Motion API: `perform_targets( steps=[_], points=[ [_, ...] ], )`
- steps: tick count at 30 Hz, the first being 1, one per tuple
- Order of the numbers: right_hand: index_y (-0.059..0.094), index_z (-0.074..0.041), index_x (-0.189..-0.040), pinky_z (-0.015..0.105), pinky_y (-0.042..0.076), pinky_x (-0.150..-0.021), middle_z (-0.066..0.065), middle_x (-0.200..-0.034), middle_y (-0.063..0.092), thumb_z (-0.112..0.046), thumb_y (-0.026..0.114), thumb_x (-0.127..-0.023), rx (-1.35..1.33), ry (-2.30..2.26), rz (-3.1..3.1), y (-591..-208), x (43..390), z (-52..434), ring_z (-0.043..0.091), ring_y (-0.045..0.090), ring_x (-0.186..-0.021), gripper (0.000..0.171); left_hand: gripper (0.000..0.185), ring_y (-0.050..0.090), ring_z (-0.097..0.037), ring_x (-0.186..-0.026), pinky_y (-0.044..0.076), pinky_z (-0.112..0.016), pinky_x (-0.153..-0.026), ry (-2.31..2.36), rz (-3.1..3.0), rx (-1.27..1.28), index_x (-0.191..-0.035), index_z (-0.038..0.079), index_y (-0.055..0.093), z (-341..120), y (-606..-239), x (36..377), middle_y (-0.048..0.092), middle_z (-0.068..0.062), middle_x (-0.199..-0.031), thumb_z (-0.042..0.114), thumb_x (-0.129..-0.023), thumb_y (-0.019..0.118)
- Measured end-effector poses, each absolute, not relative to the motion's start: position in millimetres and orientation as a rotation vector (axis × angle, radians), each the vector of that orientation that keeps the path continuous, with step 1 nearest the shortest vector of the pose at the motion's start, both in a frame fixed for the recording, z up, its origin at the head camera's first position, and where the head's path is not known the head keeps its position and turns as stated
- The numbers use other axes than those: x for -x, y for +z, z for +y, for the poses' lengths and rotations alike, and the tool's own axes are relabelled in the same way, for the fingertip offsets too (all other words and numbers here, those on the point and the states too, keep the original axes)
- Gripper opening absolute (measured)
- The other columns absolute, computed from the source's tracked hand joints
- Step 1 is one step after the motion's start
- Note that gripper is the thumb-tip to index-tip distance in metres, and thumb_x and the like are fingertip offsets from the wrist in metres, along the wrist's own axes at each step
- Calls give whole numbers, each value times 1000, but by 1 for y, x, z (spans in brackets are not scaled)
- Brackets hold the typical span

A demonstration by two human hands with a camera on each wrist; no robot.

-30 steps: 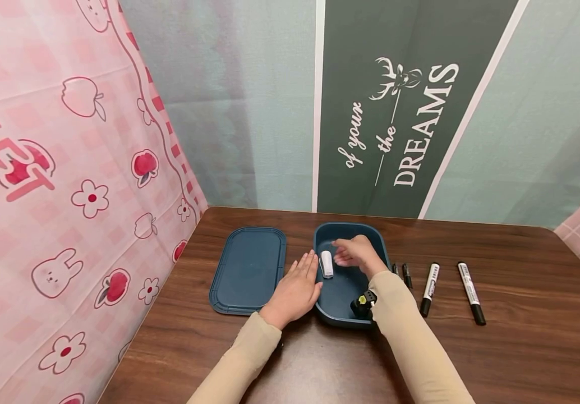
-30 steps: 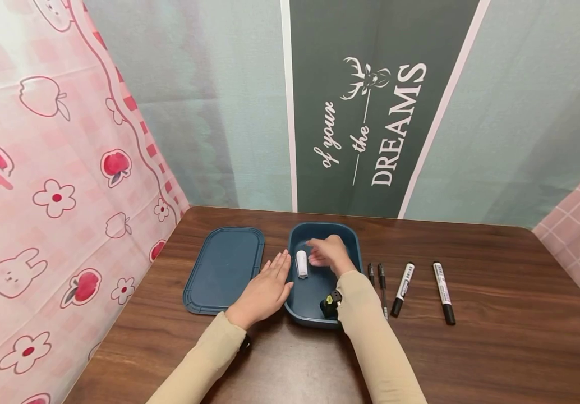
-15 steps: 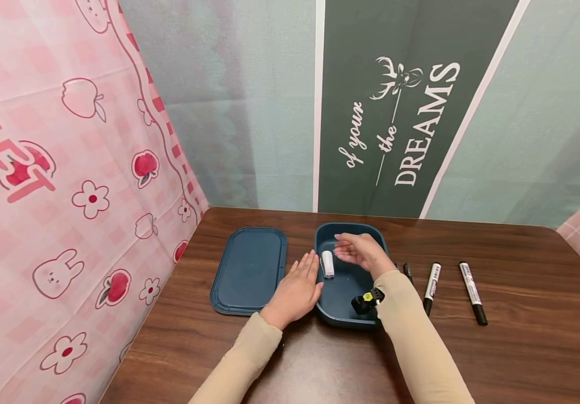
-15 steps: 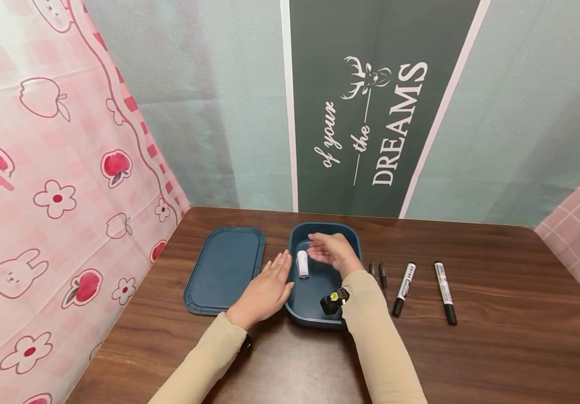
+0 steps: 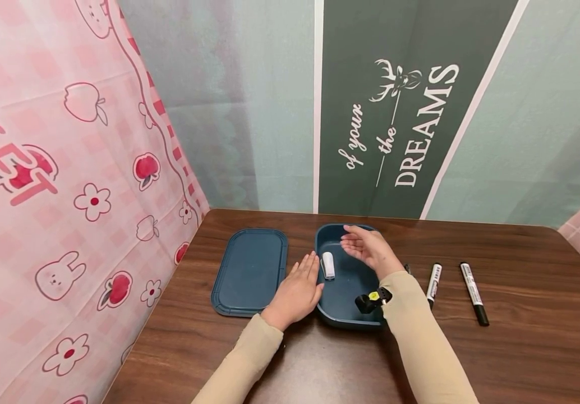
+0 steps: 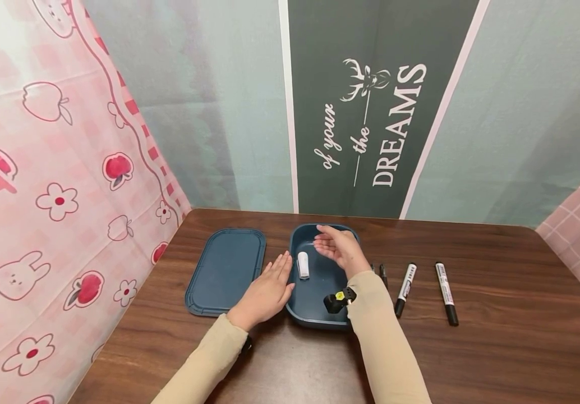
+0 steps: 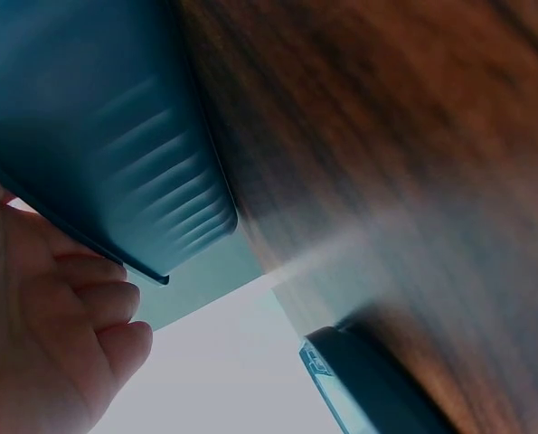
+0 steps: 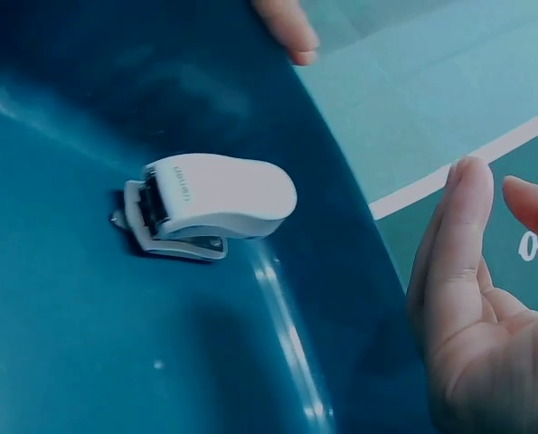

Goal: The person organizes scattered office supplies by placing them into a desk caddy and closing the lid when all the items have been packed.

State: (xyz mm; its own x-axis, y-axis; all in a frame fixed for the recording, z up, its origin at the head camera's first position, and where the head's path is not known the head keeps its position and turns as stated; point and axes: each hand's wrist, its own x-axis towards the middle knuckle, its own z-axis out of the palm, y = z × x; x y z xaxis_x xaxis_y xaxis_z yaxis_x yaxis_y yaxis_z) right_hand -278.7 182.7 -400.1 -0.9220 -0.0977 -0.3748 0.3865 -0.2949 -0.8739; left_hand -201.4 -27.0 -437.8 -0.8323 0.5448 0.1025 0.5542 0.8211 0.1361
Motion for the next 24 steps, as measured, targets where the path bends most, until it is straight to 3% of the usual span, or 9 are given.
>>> perform_targets(
  steps=[19,24],
  points=[
    [69,-9,-75,23,56,-71,5,-77,66,-20,62,-93,-348,-2332,1603,-379,272,218,12,66,-68,23,58,22,-25,-141,24,-38,-113,-279,-2928,907,-147,-3,27,-26,-437,200,23,-17,-153,31,-102,40],
    [70,-7,-73,23,56,-67,5,-73,67,-17,60,-94,-341,-2356,1561,-377,270,229,13,66,-65,26,58,22,-26,-141,24,-39,-112,-284,-2923,914,-147,-3,26,-27,-438,201,22,-18,-153,31,-102,39]
  ],
)
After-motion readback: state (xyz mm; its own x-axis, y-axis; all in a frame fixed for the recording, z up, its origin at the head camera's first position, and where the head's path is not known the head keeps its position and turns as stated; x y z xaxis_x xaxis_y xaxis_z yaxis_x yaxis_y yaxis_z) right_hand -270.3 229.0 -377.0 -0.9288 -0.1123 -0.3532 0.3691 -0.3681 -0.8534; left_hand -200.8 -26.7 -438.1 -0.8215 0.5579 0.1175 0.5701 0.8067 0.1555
